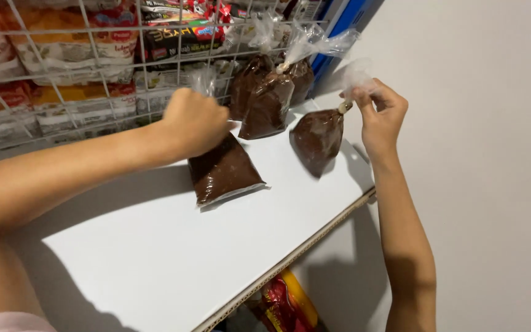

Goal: The person is organizing and stacking plastic bags filled with a brown paste onto a shelf in a storage area.

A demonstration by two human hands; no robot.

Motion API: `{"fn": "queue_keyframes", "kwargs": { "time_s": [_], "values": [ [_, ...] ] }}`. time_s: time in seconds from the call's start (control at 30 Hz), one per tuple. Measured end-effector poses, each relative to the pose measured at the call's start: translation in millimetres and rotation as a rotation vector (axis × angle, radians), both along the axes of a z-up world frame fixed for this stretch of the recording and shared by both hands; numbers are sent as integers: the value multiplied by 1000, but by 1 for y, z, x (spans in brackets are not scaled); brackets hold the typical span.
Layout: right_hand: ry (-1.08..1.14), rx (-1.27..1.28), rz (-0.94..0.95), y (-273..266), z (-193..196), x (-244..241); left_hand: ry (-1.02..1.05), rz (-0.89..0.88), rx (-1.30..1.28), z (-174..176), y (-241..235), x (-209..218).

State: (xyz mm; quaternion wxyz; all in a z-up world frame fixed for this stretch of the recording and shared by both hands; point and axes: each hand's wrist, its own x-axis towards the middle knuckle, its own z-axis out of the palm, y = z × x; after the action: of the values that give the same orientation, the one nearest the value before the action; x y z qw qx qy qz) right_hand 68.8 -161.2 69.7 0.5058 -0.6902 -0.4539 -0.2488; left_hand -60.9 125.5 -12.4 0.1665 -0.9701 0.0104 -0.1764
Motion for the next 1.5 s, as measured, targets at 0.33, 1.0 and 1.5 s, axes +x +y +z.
{"fn": "queue_keyframes", "kwargs": {
  "time_s": [0.33,1.0,1.5],
  "values": [
    [62,-116,69,-23,2,-112,119,-922,-1040,61,-110,-44],
    [377,45,60,-31,-43,-116,-259,-808,-1004,46,-117,-56],
    [516,45,157,-20,-31,-140,352,-1113,-1725,26,-135,-24]
  ]
}}
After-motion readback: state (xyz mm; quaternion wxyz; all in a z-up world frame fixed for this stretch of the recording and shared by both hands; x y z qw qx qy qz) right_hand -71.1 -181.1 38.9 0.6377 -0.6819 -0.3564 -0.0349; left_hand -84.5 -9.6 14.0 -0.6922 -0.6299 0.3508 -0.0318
